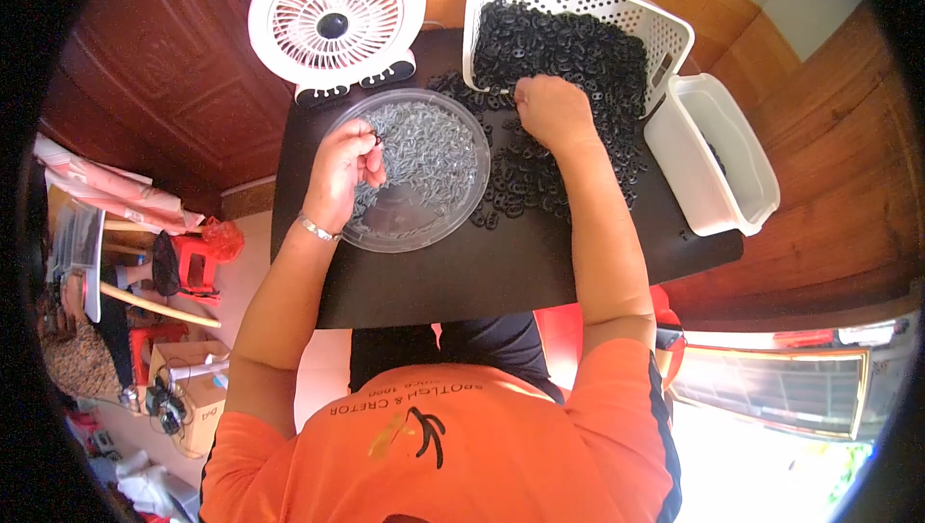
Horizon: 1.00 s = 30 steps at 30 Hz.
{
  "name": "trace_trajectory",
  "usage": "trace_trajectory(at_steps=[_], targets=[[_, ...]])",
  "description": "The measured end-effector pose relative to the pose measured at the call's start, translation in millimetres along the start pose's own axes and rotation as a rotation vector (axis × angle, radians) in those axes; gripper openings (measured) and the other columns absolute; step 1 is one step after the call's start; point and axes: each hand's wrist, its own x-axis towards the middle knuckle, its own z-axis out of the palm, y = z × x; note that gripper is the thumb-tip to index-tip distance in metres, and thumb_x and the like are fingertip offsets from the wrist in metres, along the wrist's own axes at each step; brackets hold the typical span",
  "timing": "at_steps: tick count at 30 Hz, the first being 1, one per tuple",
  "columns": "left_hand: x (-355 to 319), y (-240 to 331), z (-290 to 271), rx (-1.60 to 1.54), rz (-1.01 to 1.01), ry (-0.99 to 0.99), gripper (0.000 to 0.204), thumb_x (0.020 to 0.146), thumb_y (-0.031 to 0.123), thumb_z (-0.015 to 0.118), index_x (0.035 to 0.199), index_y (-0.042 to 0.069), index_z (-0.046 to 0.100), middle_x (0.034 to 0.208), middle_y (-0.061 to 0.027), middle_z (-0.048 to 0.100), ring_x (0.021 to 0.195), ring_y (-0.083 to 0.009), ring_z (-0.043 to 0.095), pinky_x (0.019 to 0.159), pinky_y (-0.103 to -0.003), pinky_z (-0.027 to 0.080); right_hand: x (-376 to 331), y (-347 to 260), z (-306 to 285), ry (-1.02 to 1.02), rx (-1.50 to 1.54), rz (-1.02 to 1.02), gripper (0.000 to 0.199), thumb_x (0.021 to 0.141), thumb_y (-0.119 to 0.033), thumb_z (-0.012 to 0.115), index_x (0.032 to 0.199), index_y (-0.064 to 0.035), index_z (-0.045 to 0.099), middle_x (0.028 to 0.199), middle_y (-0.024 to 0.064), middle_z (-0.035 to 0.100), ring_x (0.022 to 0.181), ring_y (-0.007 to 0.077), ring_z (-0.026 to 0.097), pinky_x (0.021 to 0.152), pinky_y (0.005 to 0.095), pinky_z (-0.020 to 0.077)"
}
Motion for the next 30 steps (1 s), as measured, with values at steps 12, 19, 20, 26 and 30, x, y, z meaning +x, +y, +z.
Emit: trace_trajectory(at_steps=[12, 19, 20, 26, 30], targets=[[1.8, -1.5, -0.1, 0.008, -0.009, -0.016, 0.014, 0.088, 0.016, 0.052, 0.082, 0.005, 0.057, 0.063, -0.0017, 0.055, 0.052, -0.0131, 0.056, 0.049, -0.025, 0.042, 14.1, -19.2, 39.1, 0.051, -0.102, -0.146, 0.014, 0.081, -0.009, 0.057, 0.089, -0.0025, 0.066, 0.091, 0.0174, 0.063, 0.085, 0.0341, 0.066, 0.076, 0.0413, 0.0543], [-0.7, 3.4, 1.9, 0.028, -0.014, -0.01, 0.013, 0.089, 0.015, 0.051, 0.079, 0.007, 0.052, 0.063, -0.0025, 0.055, 0.053, -0.014, 0.057, 0.051, -0.024, 0.044, 4.3, -10.2, 29.8, -0.006, -0.046, -0.143, 0.017, 0.079, -0.004, 0.055, 0.088, 0.0013, 0.067, 0.091, 0.0217, 0.065, 0.086, 0.0361, 0.066, 0.077, 0.041, 0.0538], [-1.4, 4.3, 2.7, 0.029, -0.014, -0.009, 0.013, 0.089, 0.015, 0.051, 0.079, 0.007, 0.052, 0.063, -0.0025, 0.055, 0.053, -0.014, 0.057, 0.051, -0.024, 0.044, 3.3, -10.3, 27.9, 0.0, -0.002, -0.134, 0.017, 0.078, -0.004, 0.057, 0.089, 0.0023, 0.067, 0.091, 0.0223, 0.066, 0.086, 0.0367, 0.065, 0.078, 0.0409, 0.0535], [-6.5, 4.7, 8.9, -0.011, 0.034, -0.086, 0.013, 0.089, 0.016, 0.052, 0.083, 0.005, 0.055, 0.066, -0.0041, 0.058, 0.057, -0.0155, 0.058, 0.054, -0.026, 0.046, 3.2, -30.2, 3.6, -0.185, 1.286, 0.072, 0.025, 0.081, 0.001, 0.067, 0.105, 0.0022, 0.064, 0.086, 0.0063, 0.066, 0.075, 0.0135, 0.062, 0.072, 0.0255, 0.0501], [-11.2, 2.7, 11.1, -0.047, 0.056, -0.159, 0.017, 0.091, 0.019, 0.053, 0.09, 0.003, 0.056, 0.071, -0.007, 0.061, 0.062, -0.018, 0.062, 0.057, -0.026, 0.047, -5.6, -57.8, 3.7, -0.382, 1.641, -0.016, 0.026, 0.084, -0.004, 0.069, 0.109, 0.0027, 0.061, 0.085, 0.0052, 0.065, 0.076, 0.0128, 0.063, 0.072, 0.0265, 0.0527]])
